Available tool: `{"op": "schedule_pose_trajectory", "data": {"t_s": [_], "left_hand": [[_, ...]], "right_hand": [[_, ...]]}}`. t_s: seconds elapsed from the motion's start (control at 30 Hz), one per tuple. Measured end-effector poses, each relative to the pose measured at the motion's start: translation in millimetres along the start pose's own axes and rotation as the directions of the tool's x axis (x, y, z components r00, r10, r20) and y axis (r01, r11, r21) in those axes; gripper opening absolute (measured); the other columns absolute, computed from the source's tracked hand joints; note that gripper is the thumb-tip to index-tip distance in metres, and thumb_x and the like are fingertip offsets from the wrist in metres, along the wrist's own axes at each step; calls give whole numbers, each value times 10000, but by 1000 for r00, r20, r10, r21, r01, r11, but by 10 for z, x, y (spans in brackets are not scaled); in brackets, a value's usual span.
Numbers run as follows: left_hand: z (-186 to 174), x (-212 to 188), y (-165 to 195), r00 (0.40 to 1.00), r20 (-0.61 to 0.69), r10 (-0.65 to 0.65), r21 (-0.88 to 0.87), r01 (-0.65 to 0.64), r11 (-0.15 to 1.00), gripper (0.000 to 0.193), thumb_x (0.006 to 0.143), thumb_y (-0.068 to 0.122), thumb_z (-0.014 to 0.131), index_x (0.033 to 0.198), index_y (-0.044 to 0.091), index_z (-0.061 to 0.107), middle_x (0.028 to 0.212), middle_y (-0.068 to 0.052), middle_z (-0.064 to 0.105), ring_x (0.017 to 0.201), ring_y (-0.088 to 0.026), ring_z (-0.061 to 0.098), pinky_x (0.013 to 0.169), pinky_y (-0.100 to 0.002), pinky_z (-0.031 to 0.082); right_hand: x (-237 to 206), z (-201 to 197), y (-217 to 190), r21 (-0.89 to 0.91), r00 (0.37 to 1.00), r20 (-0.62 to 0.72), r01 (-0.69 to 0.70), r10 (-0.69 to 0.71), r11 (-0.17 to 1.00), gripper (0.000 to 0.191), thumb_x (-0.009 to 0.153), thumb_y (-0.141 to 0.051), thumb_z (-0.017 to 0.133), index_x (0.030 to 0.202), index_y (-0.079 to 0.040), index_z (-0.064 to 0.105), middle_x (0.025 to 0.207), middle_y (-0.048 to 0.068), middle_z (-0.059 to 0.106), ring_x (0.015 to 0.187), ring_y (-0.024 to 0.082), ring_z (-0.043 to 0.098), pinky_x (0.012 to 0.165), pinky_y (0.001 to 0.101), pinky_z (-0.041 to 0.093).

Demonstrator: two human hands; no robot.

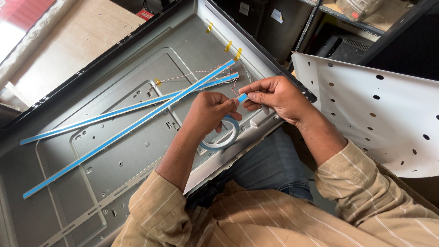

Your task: The person applies blue tape to LED strips and secures them to the back panel of a disassembled TV. They handle the LED strips one at a time, measure lengths, and use a utility knife to cut the tape.

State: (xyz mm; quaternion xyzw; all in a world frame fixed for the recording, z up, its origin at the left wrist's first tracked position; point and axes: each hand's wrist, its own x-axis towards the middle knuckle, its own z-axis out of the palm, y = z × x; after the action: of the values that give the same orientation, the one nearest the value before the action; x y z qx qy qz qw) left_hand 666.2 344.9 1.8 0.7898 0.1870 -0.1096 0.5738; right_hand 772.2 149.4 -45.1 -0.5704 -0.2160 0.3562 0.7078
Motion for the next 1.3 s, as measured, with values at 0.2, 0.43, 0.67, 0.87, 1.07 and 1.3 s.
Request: {"op": "schedule_pose_trajectory", "data": {"t_s": [0.2, 0.43, 0.67, 0.87, 1.07, 1.3], "left_hand": [[-1, 14, 6, 1000, 3, 13, 2, -13, 1000, 304, 946, 282, 687, 910, -13, 752, 762, -103, 794, 455, -62, 573, 367, -234, 406], [-5, 4, -60, 999, 2, 54, -38, -54, 998, 305, 935, 274, 697, 895, -21, 762, 778, -98, 802, 459, -65, 566, 378, -243, 424], [23, 34, -47, 998, 1, 62, -30, -62, 998, 324, 922, 292, 696, 885, -23, 762, 754, -88, 799, 418, -78, 527, 370, -254, 415], [23, 11, -5, 998, -2, 61, -12, -61, 998, 323, 920, 292, 701, 881, -21, 772, 753, -78, 801, 437, -64, 550, 376, -254, 428], [30, -83, 49, 997, -30, 69, 5, -69, 998, 346, 926, 302, 691, 904, -31, 784, 765, -72, 805, 437, -75, 562, 402, -249, 471], [-122, -315, 72, 995, -68, 79, 138, -69, 988, 333, 903, 342, 715, 880, 27, 820, 730, -46, 792, 418, -81, 554, 423, -266, 485]], "right_hand": [[8, -2, 7, -28, 1000, -21, 4, -5, 1000, 237, 953, -38, 678, 1168, 49, 723, 1002, 180, 773, 871, 196, 772, 819, 309, 661], [-11, -9, 25, 17, 999, 26, 25, -26, 1000, 263, 935, -11, 633, 1172, 65, 720, 1069, 186, 773, 865, 202, 777, 802, 322, 645], [22, -37, 48, -8, 1000, 4, 25, -25, 1000, 263, 945, -94, 686, 1142, 72, 732, 973, 171, 777, 819, 189, 772, 779, 306, 656], [18, -11, 35, -63, 999, -26, 29, -31, 998, 250, 918, -95, 744, 1109, 66, 740, 927, 136, 770, 792, 168, 753, 757, 285, 640], [-18, 45, 1, -96, 994, -112, 5, -16, 995, 235, 929, -111, 737, 1102, 48, 751, 884, 129, 758, 732, 144, 730, 664, 241, 559], [-24, 44, -39, -20, 988, -127, 89, -91, 996, 205, 934, -95, 717, 1080, 48, 736, 845, 91, 755, 711, 122, 723, 673, 220, 607]]}}
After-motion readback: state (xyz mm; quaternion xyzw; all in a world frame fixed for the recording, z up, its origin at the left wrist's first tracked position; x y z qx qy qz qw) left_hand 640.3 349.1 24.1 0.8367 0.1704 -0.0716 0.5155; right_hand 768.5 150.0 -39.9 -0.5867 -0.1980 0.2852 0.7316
